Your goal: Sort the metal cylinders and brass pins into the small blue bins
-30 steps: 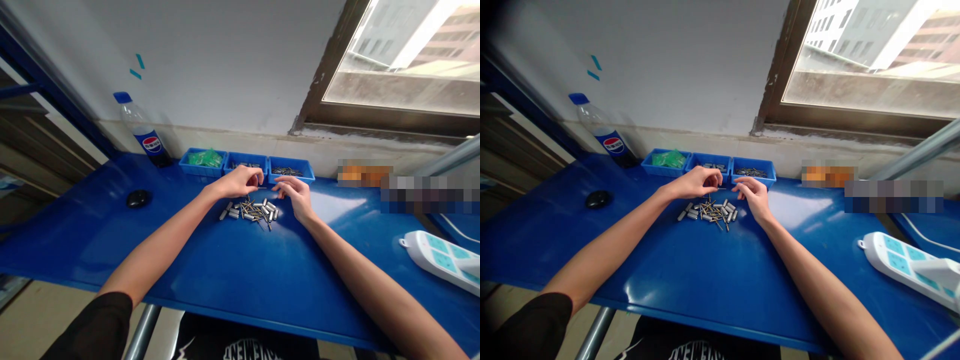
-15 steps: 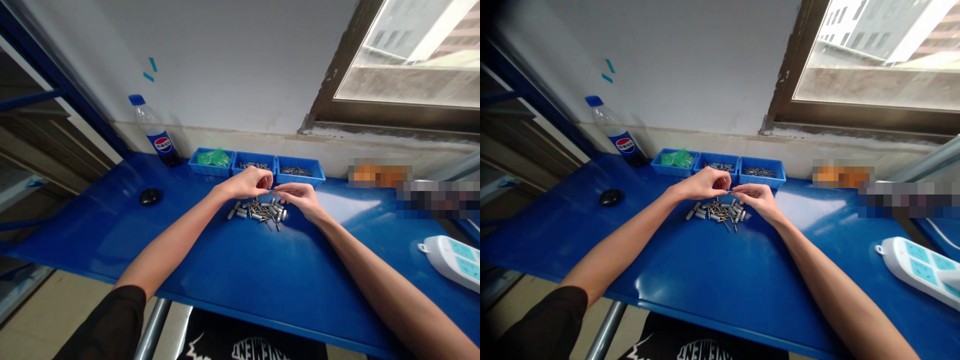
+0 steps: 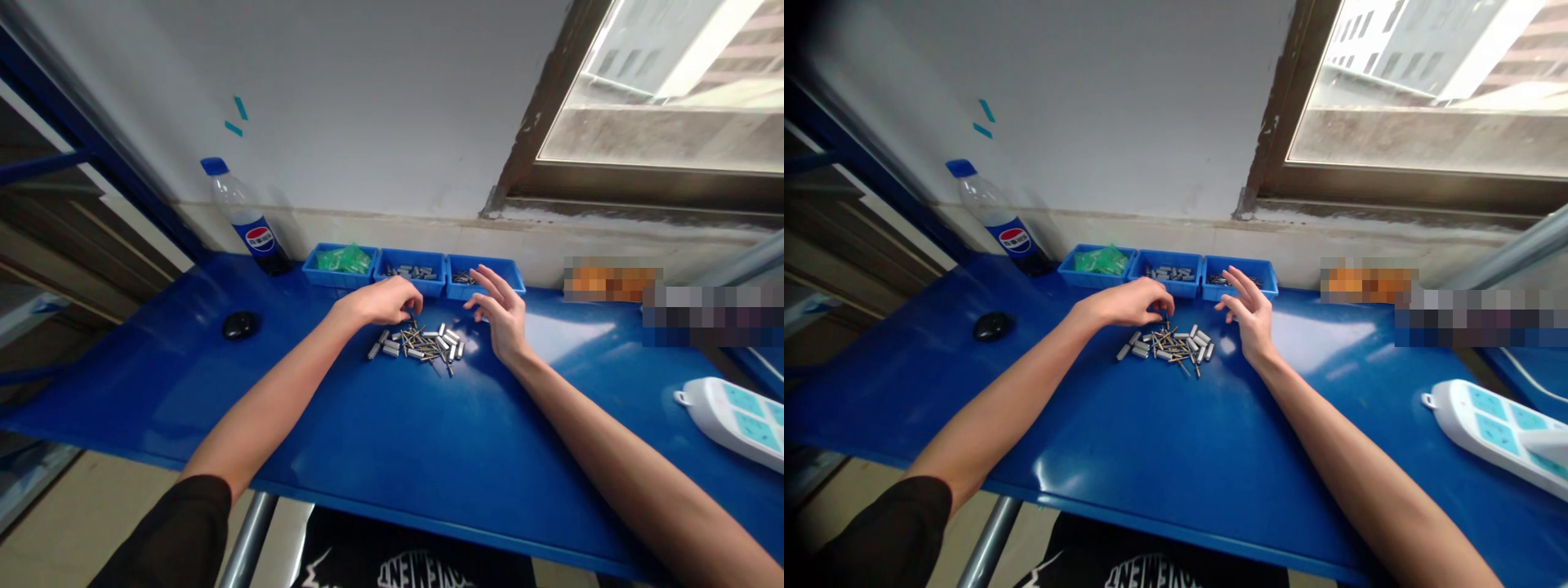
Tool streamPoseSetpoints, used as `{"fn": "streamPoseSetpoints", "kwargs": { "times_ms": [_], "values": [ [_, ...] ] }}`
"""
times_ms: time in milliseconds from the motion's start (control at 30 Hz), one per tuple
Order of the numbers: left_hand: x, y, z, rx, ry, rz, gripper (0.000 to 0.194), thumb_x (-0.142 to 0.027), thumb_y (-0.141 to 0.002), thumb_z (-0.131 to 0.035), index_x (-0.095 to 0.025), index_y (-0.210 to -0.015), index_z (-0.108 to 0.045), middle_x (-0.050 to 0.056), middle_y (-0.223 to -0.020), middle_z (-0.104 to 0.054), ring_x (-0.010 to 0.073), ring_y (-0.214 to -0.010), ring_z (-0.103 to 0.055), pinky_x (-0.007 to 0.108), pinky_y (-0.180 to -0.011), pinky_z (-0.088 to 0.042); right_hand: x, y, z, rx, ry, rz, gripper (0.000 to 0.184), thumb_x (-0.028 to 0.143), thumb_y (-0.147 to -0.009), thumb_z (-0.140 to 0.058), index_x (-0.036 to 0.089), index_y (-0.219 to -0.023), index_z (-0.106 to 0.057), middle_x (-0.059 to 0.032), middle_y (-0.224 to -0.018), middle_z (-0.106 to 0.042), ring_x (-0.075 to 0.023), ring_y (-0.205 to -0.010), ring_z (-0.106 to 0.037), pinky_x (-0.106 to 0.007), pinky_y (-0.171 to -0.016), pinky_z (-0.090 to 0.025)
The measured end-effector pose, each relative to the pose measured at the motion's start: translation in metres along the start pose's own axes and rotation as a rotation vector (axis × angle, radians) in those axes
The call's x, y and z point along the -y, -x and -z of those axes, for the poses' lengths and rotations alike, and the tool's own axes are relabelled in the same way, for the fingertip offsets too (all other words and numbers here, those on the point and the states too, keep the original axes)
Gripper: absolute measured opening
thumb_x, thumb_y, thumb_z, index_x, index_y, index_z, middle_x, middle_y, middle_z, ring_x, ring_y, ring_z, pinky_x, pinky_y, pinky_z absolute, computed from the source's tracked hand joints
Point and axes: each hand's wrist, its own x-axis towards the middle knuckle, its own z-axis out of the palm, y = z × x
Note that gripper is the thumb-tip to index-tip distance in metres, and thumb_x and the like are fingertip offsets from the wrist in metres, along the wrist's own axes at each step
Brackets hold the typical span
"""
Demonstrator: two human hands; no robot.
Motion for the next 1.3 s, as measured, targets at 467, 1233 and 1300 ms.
{"fn": "streamPoseSetpoints", "kwargs": {
  "times_ms": [467,1233,1300],
  "values": [
    [0.001,-0.009,-0.022,-0.005,-0.082,0.032,0.012,-0.006,-0.084,-0.066,-0.015,-0.085,-0.075,0.008,-0.090,-0.073,0.0170,-0.078,-0.065,0.025,-0.069,-0.044,0.000,0.000,0.000,0.055,-0.003,-0.025,0.049,0.040,-0.084,-0.067,0.028,-0.132,-0.065,-0.0108,-0.138,-0.070,-0.0153,-0.067,-0.065,-0.032,-0.059,-0.050],
    [-0.024,-0.009,-0.010,-0.341,0.253,-0.045,0.010,-0.008,-0.079,-0.072,-0.014,-0.083,-0.065,-0.001,-0.073,-0.066,0.0108,-0.066,-0.058,0.023,-0.062,-0.040,0.007,0.002,-0.008,0.277,-0.015,-0.113,0.035,0.043,-0.075,-0.089,0.023,-0.102,-0.080,-0.0026,-0.083,-0.079,-0.0159,-0.065,-0.069,-0.032,-0.065,-0.058],
    [-0.025,-0.010,-0.012,-0.322,0.266,-0.046,0.010,-0.008,-0.079,-0.072,-0.014,-0.083,-0.065,-0.001,-0.073,-0.067,0.0111,-0.066,-0.059,0.023,-0.062,-0.040,0.008,0.002,-0.008,0.282,-0.017,-0.125,0.035,0.044,-0.073,-0.090,0.023,-0.100,-0.081,-0.0033,-0.084,-0.080,-0.0163,-0.065,-0.070,-0.032,-0.065,-0.059]
  ]
}}
